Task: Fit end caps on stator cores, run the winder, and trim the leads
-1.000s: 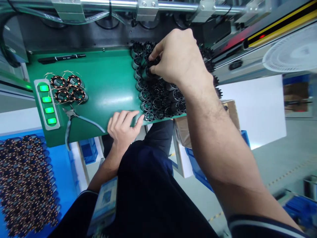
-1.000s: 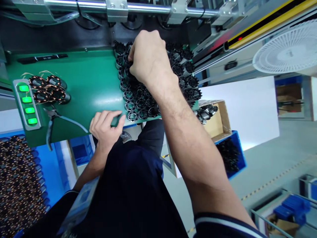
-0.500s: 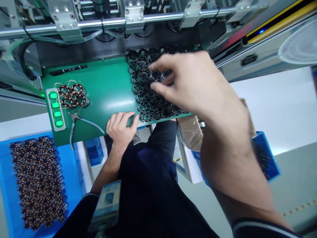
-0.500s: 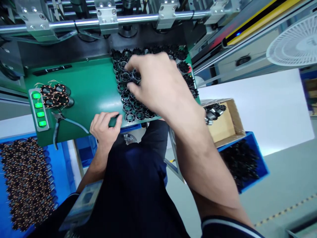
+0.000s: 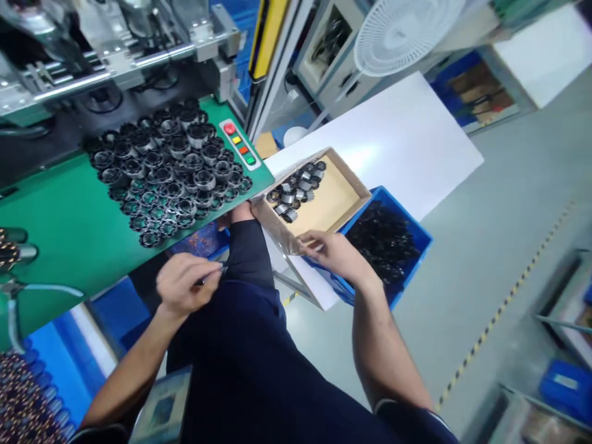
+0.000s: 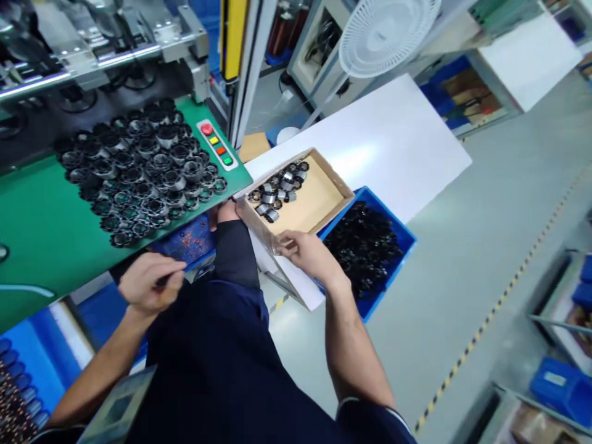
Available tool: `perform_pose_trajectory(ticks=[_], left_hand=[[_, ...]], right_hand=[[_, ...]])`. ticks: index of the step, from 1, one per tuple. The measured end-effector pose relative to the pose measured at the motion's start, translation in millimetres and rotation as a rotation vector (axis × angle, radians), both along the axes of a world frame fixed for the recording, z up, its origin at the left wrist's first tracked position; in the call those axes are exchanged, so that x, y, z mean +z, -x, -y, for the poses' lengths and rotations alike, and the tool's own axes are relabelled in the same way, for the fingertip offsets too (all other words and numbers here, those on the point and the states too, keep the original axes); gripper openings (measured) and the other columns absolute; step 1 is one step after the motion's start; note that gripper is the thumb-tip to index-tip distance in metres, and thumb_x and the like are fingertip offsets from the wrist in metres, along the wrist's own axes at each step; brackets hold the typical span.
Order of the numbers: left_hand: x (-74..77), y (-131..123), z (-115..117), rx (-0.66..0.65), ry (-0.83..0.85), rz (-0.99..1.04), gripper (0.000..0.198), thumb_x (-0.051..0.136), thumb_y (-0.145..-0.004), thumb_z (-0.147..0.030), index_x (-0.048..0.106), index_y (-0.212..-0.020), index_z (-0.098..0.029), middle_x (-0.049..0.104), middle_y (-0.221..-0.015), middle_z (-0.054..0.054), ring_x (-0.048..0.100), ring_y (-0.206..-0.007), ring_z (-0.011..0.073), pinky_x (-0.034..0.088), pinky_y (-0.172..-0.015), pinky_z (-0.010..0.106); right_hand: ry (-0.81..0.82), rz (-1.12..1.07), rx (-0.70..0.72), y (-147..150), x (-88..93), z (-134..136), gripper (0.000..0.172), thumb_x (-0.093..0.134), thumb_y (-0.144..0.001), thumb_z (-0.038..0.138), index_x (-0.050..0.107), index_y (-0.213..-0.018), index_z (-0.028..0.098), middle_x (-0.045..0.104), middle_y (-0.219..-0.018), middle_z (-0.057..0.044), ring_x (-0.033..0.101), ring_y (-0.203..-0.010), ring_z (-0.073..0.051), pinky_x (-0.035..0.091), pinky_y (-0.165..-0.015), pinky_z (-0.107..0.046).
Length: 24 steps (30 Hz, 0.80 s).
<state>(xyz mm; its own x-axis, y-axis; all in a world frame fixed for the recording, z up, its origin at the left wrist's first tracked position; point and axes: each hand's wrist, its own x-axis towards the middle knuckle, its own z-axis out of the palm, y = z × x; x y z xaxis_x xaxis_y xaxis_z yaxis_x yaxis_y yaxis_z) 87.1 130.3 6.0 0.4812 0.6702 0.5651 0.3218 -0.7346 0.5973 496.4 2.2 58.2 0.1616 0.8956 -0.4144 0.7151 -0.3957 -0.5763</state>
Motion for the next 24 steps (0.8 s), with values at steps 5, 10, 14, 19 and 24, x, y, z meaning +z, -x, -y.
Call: perform_pose_trajectory(ticks=[5, 10, 14, 19, 24], left_hand=[[-6.1, -147, 11, -0.233, 0.211, -0.284, 0.020, 0.079, -0.126, -0.036, 0.090, -0.138, -0.027, 0.093, -0.131, 0.009, 0.090, -0.127, 0.0269, 0.073, -0.116, 0.040], [-33.8, -212, 5, -0.301, 0.323, -0.520, 0.033, 0.086, -0.123, -0.041, 0.088, -0.149, -0.022, 0.087, -0.147, 0.016, 0.085, -0.139, 0.0365, 0.072, -0.124, 0.051], [-37.6, -201, 22, -0.277, 0.374, -0.625, 0.032, 0.090, -0.121, -0.043, 0.089, -0.147, -0.025, 0.088, -0.145, 0.013, 0.086, -0.138, 0.0348, 0.073, -0.122, 0.050], [-42.7, -189, 22, -0.197, 0.409, -0.656, 0.029, 0.094, -0.118, -0.042, 0.088, -0.143, -0.028, 0.089, -0.136, 0.010, 0.089, -0.130, 0.0312, 0.076, -0.113, 0.045], [-37.2, -211, 1, -0.200, 0.426, -0.577, 0.036, 0.078, -0.126, -0.034, 0.074, -0.160, -0.023, 0.085, -0.148, 0.015, 0.086, -0.138, 0.0303, 0.071, -0.124, 0.044]], right_hand=[[-0.302, 0.091, -0.110, -17, -23.9, -51, 0.046, 0.059, -0.127, 0.049, 0.087, -0.153, 0.024, 0.090, -0.151, -0.020, 0.089, -0.131, -0.037, 0.076, -0.113, -0.054], [-0.438, 0.095, 0.031, 11, -48.1, -143, 0.063, 0.050, -0.129, 0.043, 0.071, -0.186, 0.026, 0.073, -0.177, -0.021, 0.070, -0.161, -0.042, 0.056, -0.145, -0.061], [-0.443, 0.104, 0.095, 28, -58.1, -183, 0.065, 0.049, -0.126, 0.034, 0.074, -0.185, 0.030, 0.074, -0.163, -0.022, 0.077, -0.138, -0.043, 0.067, -0.122, -0.055], [-0.449, 0.124, 0.046, 37, -51.7, -199, 0.061, 0.059, -0.116, 0.027, 0.083, -0.172, 0.024, 0.079, -0.147, -0.026, 0.079, -0.111, -0.040, 0.065, -0.098, -0.049], [-0.452, 0.077, -0.022, -23, -37.2, -173, 0.052, 0.069, -0.114, 0.029, 0.083, -0.164, 0.030, 0.091, -0.139, -0.015, 0.085, -0.114, -0.037, 0.067, -0.111, -0.050]])
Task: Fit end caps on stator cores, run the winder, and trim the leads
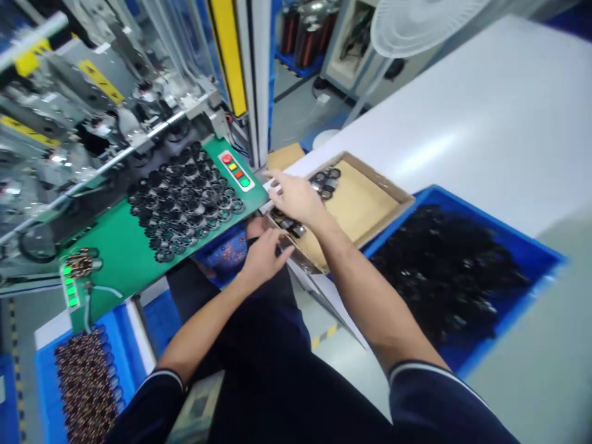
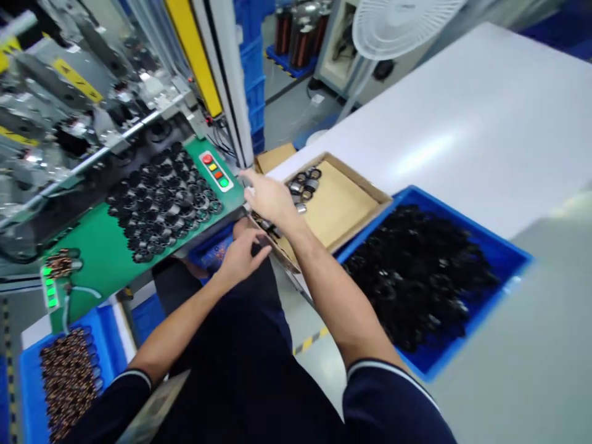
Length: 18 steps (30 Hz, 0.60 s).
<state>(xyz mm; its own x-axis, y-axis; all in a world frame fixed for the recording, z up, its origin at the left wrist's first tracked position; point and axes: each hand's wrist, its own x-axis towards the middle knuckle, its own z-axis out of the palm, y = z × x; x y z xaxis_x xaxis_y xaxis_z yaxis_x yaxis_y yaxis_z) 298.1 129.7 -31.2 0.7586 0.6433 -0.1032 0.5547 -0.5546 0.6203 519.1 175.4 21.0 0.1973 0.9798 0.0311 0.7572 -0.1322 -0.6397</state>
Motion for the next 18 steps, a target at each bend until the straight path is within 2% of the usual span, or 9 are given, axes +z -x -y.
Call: perform_pose_trajectory(ticks=[2, 4, 6, 7, 10, 12, 15, 18], left_hand=[[2.5, -16, -8, 0.008, -0.011, 0.015, 0.040, 0.074, -0.128, -0.033, 0.068, -0.166, -0.021, 0.083, -0.155, 0.017, 0.082, -0.146, 0.0322, 0.068, -0.130, 0.046], [5.3, -33, -15, 0.015, -0.045, 0.002, 0.046, 0.075, -0.127, -0.035, 0.066, -0.171, -0.022, 0.079, -0.161, 0.019, 0.079, -0.154, 0.0358, 0.065, -0.131, 0.047], [7.7, -50, -22, 0.024, -0.094, -0.039, 0.052, 0.076, -0.127, -0.036, 0.065, -0.176, -0.024, 0.076, -0.165, 0.020, 0.080, -0.152, 0.0383, 0.066, -0.125, 0.045], [8.4, -58, -26, 0.029, -0.120, -0.065, 0.053, 0.075, -0.127, -0.035, 0.064, -0.178, -0.024, 0.074, -0.167, 0.021, 0.081, -0.150, 0.0388, 0.066, -0.120, 0.044], [8.5, -77, -41, 0.034, -0.190, -0.145, 0.044, 0.068, -0.130, -0.031, 0.070, -0.172, -0.021, 0.071, -0.169, 0.024, 0.082, -0.147, 0.0399, 0.065, -0.114, 0.043], [9.1, -82, -52, 0.021, -0.220, -0.191, 0.034, 0.068, -0.130, -0.030, 0.076, -0.160, -0.017, 0.073, -0.165, 0.025, 0.082, -0.144, 0.0414, 0.064, -0.112, 0.045], [13.6, -79, -61, -0.035, -0.240, -0.219, 0.024, 0.074, -0.128, -0.031, 0.083, -0.148, -0.019, 0.077, -0.159, 0.022, 0.082, -0.137, 0.0396, 0.064, -0.107, 0.046], [17.5, -70, -56, -0.112, -0.247, -0.191, 0.018, 0.077, -0.127, -0.032, 0.087, -0.140, -0.024, 0.080, -0.157, 0.017, 0.077, -0.146, 0.0376, 0.062, -0.116, 0.047]], right_hand=[[0.002, -0.022, -0.105, -32, -1.3, 36, 0.046, 0.064, -0.116, 0.029, 0.083, -0.158, 0.026, 0.093, -0.132, -0.015, 0.086, -0.114, -0.037, 0.068, -0.114, -0.053], [0.029, -0.053, -0.187, -47, -9.8, 78, 0.034, 0.065, -0.113, 0.029, 0.086, -0.139, 0.024, 0.093, -0.118, -0.015, 0.086, -0.106, -0.036, 0.071, -0.109, -0.053], [0.067, -0.109, -0.215, -39, -27.3, 114, 0.023, 0.073, -0.107, 0.031, 0.086, -0.125, 0.024, 0.093, -0.113, -0.013, 0.086, -0.101, -0.034, 0.073, -0.103, -0.050], [0.079, -0.140, -0.221, -29, -38.7, 127, 0.024, 0.077, -0.104, 0.033, 0.085, -0.125, 0.025, 0.093, -0.117, -0.014, 0.087, -0.104, -0.034, 0.073, -0.103, -0.049], [0.083, -0.211, -0.279, 12, -72.6, 139, 0.040, 0.083, -0.105, 0.039, 0.082, -0.142, 0.025, 0.091, -0.143, -0.017, 0.087, -0.116, -0.033, 0.073, -0.111, -0.048], [0.084, -0.239, -0.332, 29, -87.3, 134, 0.043, 0.082, -0.106, 0.039, 0.080, -0.147, 0.026, 0.089, -0.147, -0.016, 0.086, -0.112, -0.030, 0.072, -0.111, -0.046], [0.084, -0.237, -0.383, 28, -93.5, 134, 0.036, 0.078, -0.104, 0.030, 0.083, -0.140, 0.027, 0.090, -0.139, -0.013, 0.083, -0.106, -0.029, 0.070, -0.109, -0.044], [0.086, -0.197, -0.428, 8, -88.9, 151, 0.030, 0.074, -0.101, 0.024, 0.086, -0.129, 0.026, 0.089, -0.137, -0.016, 0.083, -0.114, -0.034, 0.068, -0.114, -0.049]])
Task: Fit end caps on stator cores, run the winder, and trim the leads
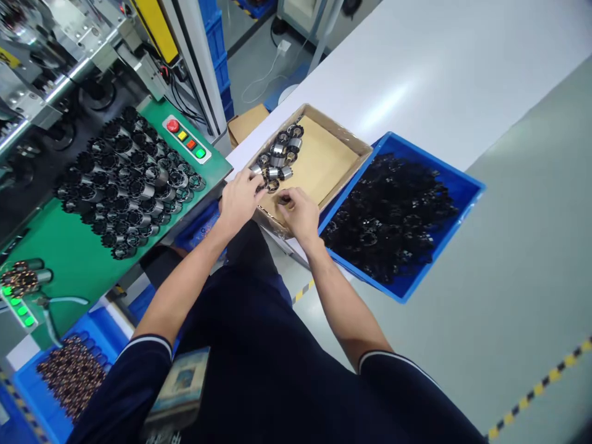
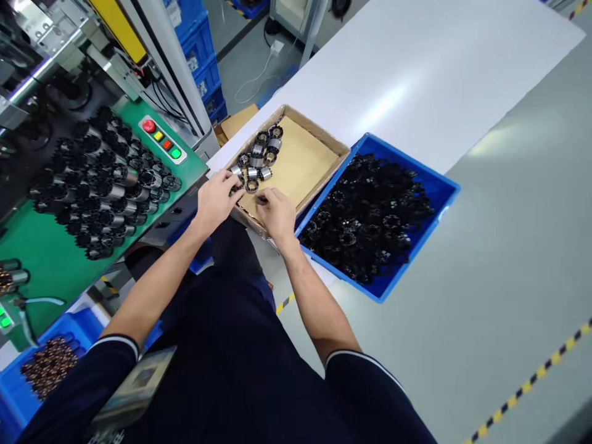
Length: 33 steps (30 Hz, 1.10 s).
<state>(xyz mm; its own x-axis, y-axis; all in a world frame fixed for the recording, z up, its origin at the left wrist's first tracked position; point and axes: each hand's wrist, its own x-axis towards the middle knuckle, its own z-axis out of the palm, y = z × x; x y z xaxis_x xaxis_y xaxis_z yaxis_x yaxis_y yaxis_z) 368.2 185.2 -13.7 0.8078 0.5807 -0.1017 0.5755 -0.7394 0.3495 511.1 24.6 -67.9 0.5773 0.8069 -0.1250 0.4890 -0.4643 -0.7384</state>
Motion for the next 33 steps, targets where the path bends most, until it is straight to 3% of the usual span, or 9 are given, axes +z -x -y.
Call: perform_pose_trajectory(ticks=[4, 7, 11, 14, 17, 20, 26, 29, 33], left_hand=[[-8.0, 2, 23, -0.115, 0.044, 0.014, 0.012, 0.083, -0.124, -0.034, 0.091, -0.130, -0.028, 0.085, -0.151, 0.013, 0.073, -0.151, 0.0376, 0.057, -0.127, 0.052], [-19.2, -4, 36, -0.143, 0.068, 0.002, 0.010, 0.087, -0.120, -0.032, 0.092, -0.125, -0.026, 0.087, -0.146, 0.015, 0.070, -0.154, 0.0416, 0.053, -0.131, 0.058], [-23.9, -12, 39, -0.077, 0.033, -0.001, 0.033, 0.086, -0.118, -0.033, 0.085, -0.149, -0.020, 0.086, -0.150, 0.021, 0.067, -0.157, 0.0474, 0.047, -0.142, 0.066], [-18.8, -15, 37, -0.052, -0.002, 0.000, 0.051, 0.087, -0.114, -0.028, 0.078, -0.164, -0.018, 0.081, -0.163, 0.023, 0.064, -0.163, 0.0496, 0.035, -0.154, 0.073], [-16.1, -16, 36, -0.062, -0.044, -0.023, 0.053, 0.088, -0.110, -0.027, 0.080, -0.162, -0.018, 0.078, -0.168, 0.023, 0.064, -0.165, 0.0495, 0.031, -0.159, 0.074], [-22.3, -19, 32, -0.087, -0.056, -0.023, 0.051, 0.089, -0.107, -0.024, 0.084, -0.157, -0.019, 0.078, -0.166, 0.022, 0.064, -0.166, 0.0485, 0.032, -0.161, 0.074], [-38.6, -23, 25, -0.100, -0.030, 0.049, 0.054, 0.100, -0.100, -0.026, 0.086, -0.152, -0.015, 0.078, -0.163, 0.024, 0.065, -0.165, 0.0507, 0.030, -0.161, 0.076], [-34.0, -8, 32, -0.098, -0.028, 0.103, 0.061, 0.103, -0.102, -0.031, 0.083, -0.157, -0.015, 0.080, -0.160, 0.023, 0.067, -0.163, 0.0510, 0.030, -0.160, 0.078], [-23.1, 41, 55, -0.095, -0.031, 0.272, 0.048, 0.098, -0.111, -0.038, 0.086, -0.155, -0.023, 0.085, -0.149, 0.017, 0.075, -0.151, 0.0451, 0.039, -0.156, 0.080]], right_hand=[[0.020, -0.023, 0.040, -26, 7.2, 25, 0.038, 0.078, -0.097, 0.025, 0.088, -0.135, 0.026, 0.092, -0.141, -0.014, 0.086, -0.108, -0.033, 0.072, -0.111, -0.050], [0.005, -0.054, 0.075, -42, 9.4, 26, 0.036, 0.075, -0.106, 0.034, 0.090, -0.138, 0.027, 0.095, -0.138, -0.011, 0.085, -0.093, -0.028, 0.074, -0.100, -0.045], [-0.029, 0.021, -0.096, -62, -1.3, -5, 0.049, 0.065, -0.120, 0.054, 0.086, -0.149, 0.021, 0.093, -0.137, -0.016, 0.084, -0.100, -0.030, 0.071, -0.112, -0.050], [-0.012, 0.023, -0.110, -74, -19.6, -37, 0.042, 0.073, -0.116, 0.057, 0.088, -0.129, 0.020, 0.092, -0.127, -0.016, 0.084, -0.109, -0.032, 0.069, -0.118, -0.052], [0.009, 0.024, -0.076, -79, -35.0, -50, 0.032, 0.080, -0.112, 0.052, 0.086, -0.116, 0.021, 0.088, -0.128, -0.016, 0.083, -0.104, -0.030, 0.072, -0.111, -0.052], [0.005, 0.078, -0.038, -81, -38.5, -40, 0.025, 0.085, -0.108, 0.045, 0.084, -0.117, 0.021, 0.084, -0.141, -0.020, 0.082, -0.110, -0.033, 0.071, -0.114, -0.055], [0.004, 0.125, 0.215, -84, -14.0, -9, 0.031, 0.071, -0.120, 0.049, 0.090, -0.118, 0.025, 0.085, -0.121, -0.014, 0.079, -0.098, -0.031, 0.070, -0.114, -0.054], [-0.029, 0.161, 0.316, -89, 2.7, -4, 0.027, 0.071, -0.114, 0.035, 0.090, -0.131, 0.027, 0.085, -0.140, -0.015, 0.081, -0.121, -0.035, 0.068, -0.122, -0.055], [0.050, 0.345, 0.716, -101, 13.8, -13, 0.041, 0.063, -0.116, 0.022, 0.092, -0.142, 0.033, 0.082, -0.167, -0.009, 0.076, -0.144, -0.036, 0.064, -0.127, -0.055]])
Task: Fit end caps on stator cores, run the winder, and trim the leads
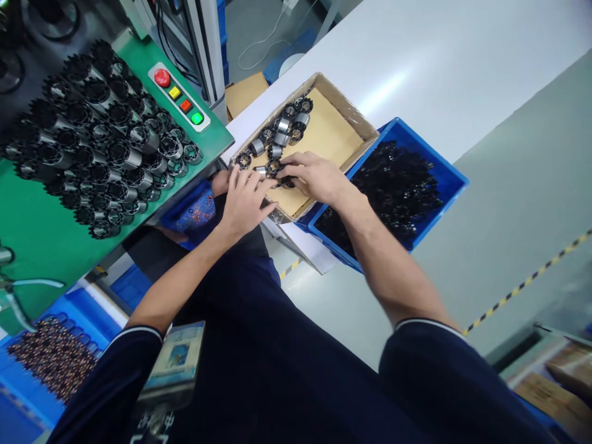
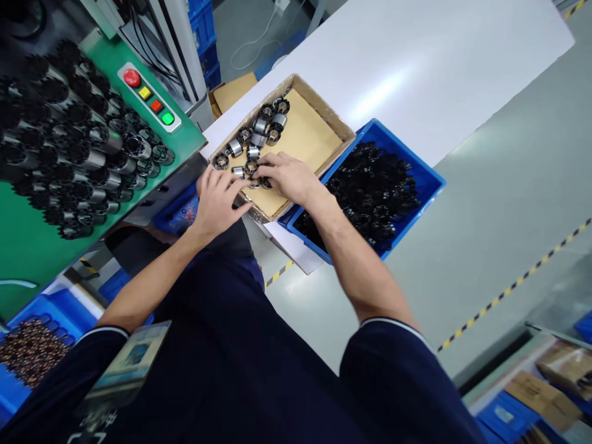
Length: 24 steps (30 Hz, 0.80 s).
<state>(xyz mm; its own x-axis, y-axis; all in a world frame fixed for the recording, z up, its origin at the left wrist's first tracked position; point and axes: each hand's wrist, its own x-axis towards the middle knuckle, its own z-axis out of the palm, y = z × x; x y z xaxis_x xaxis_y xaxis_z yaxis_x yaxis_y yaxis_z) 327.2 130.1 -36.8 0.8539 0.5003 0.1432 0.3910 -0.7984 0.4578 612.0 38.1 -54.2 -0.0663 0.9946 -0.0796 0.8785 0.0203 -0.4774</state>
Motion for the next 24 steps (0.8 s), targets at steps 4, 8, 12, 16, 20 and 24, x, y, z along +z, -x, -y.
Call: perform_pose_trajectory(ticks=[4, 8, 12, 16, 20, 24], left_hand=[[1.0, 70, 29, 0.080, 0.018, 0.155, 0.019, 0.093, -0.116, -0.035, 0.092, -0.134, -0.029, 0.089, -0.129, 0.009, 0.082, -0.133, 0.0352, 0.048, -0.153, 0.075], [-2.2, 138, 50, 0.291, 0.019, 0.259, 0.003, 0.094, -0.114, -0.032, 0.094, -0.117, -0.032, 0.092, -0.114, 0.004, 0.086, -0.118, 0.0303, 0.057, -0.145, 0.069], [5.1, 199, 56, 0.478, -0.089, 0.380, 0.011, 0.094, -0.114, -0.033, 0.091, -0.103, -0.032, 0.091, -0.099, -0.001, 0.085, -0.095, 0.0247, 0.066, -0.129, 0.058], [19.1, 261, 40, 0.705, -0.281, 0.539, 0.017, 0.091, -0.116, -0.042, 0.090, -0.103, -0.031, 0.088, -0.092, -0.001, 0.081, -0.084, 0.0231, 0.067, -0.117, 0.054], [24.1, 307, 2, 0.947, -0.390, 0.768, 0.039, 0.074, -0.127, -0.057, 0.089, -0.105, -0.028, 0.084, -0.094, 0.003, 0.079, -0.092, 0.0255, 0.064, -0.101, 0.048], [9.0, 321, -44, 1.015, -0.192, 0.766, 0.060, 0.058, -0.129, -0.080, 0.087, -0.128, -0.027, 0.084, -0.114, 0.007, 0.081, -0.104, 0.0266, 0.063, -0.094, 0.044]], right_hand=[[0.104, 0.094, 0.196, -11, 1.3, -21, 0.045, 0.059, -0.117, 0.016, 0.096, -0.134, 0.036, 0.083, -0.173, -0.001, 0.081, -0.134, -0.031, 0.065, -0.113, -0.046], [0.175, 0.108, 0.279, -18, 6.1, -40, 0.038, 0.070, -0.110, 0.016, 0.097, -0.126, 0.037, 0.087, -0.167, 0.005, 0.086, -0.128, -0.025, 0.066, -0.099, -0.038], [0.203, 0.119, 0.297, -12, 18.7, -49, 0.032, 0.080, -0.097, 0.013, 0.100, -0.113, 0.032, 0.095, -0.143, -0.003, 0.090, -0.111, -0.026, 0.070, -0.090, -0.036], [0.105, 0.139, 0.214, 11, 48.1, -30, 0.028, 0.083, -0.092, 0.009, 0.100, -0.104, 0.028, 0.096, -0.123, -0.018, 0.094, -0.104, -0.033, 0.075, -0.087, -0.041], [-0.050, 0.111, 0.158, 56, 99.8, 3, 0.022, 0.083, -0.107, 0.023, 0.100, -0.120, 0.026, 0.096, -0.127, -0.021, 0.097, -0.096, -0.037, 0.080, -0.080, -0.047], [-0.174, 0.025, 0.153, 147, 162.0, 0, 0.022, 0.086, -0.116, 0.035, 0.097, -0.135, 0.034, 0.097, -0.138, -0.010, 0.099, -0.122, -0.036, 0.085, -0.101, -0.049]])
